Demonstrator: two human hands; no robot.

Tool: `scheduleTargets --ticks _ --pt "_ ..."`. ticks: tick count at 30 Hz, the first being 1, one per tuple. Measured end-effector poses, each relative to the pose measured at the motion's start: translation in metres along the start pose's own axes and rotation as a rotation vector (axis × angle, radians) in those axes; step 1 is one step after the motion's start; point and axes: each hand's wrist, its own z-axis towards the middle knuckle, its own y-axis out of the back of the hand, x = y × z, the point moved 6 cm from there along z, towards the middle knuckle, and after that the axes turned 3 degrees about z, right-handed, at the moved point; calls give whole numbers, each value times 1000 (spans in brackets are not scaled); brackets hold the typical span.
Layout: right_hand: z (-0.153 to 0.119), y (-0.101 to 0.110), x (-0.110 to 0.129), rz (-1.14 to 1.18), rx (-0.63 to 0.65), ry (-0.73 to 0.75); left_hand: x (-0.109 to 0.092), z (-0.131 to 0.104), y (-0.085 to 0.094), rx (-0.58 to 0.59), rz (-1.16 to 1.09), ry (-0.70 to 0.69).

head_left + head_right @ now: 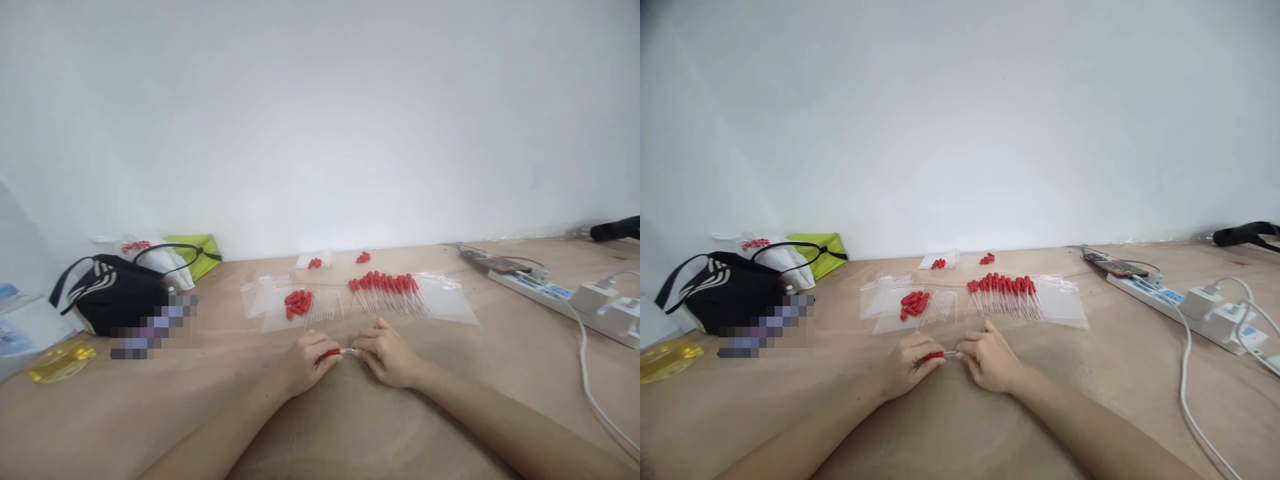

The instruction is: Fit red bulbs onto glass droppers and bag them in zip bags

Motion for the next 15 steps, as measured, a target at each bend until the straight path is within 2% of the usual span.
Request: scheduleTargets --ticks 4,6,8,11,15 --pt "2 6 4 -97 13 -24 10 2 18 -76 161 15" --pt "4 9 -5 -90 7 -129 20 -1 25 -147 161 72" --pt "8 15 -28 -12 -46 -337 34 -6 29 -232 121 162" --pt "13 28 -70 54 -198 -682 54 -13 27 -334 60 316" --pt "33 32 -103 -38 -285 -841 66 -15 19 -302 22 397"
